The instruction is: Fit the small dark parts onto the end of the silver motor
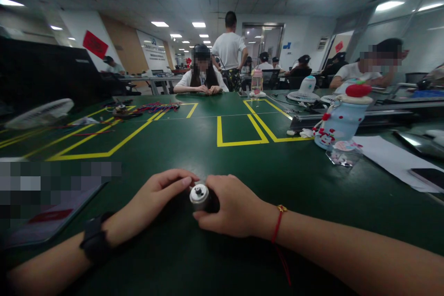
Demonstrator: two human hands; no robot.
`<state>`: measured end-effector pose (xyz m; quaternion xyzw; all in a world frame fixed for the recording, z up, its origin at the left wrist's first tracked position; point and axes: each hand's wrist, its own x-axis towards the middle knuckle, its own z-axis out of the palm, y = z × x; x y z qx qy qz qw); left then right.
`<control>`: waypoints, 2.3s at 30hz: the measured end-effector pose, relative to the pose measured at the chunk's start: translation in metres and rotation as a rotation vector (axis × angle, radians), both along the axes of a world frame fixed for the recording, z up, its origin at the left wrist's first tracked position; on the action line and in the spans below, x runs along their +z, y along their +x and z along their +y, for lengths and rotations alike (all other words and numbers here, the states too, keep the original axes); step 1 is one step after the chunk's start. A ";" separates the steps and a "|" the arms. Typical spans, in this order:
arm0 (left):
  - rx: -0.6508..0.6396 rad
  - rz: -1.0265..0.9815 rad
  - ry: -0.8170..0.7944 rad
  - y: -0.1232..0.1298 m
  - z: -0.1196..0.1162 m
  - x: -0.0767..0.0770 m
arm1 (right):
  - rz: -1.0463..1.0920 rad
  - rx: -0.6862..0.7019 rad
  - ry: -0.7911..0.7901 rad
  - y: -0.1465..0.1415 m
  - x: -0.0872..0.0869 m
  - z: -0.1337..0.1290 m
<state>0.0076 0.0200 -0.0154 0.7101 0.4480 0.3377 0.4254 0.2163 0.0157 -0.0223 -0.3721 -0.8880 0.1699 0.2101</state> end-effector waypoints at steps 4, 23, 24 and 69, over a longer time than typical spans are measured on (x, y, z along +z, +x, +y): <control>0.042 -0.064 -0.022 0.002 0.007 -0.003 | 0.023 0.006 -0.028 -0.001 0.000 0.003; -0.122 -0.023 0.210 0.007 -0.004 0.006 | -0.051 0.048 -0.002 -0.004 0.003 0.002; -0.120 -0.025 0.201 0.007 -0.003 0.006 | -0.052 0.049 0.000 -0.003 0.002 0.002; -0.083 0.239 0.159 -0.031 0.012 0.001 | 0.607 0.125 -0.770 0.010 -0.006 0.012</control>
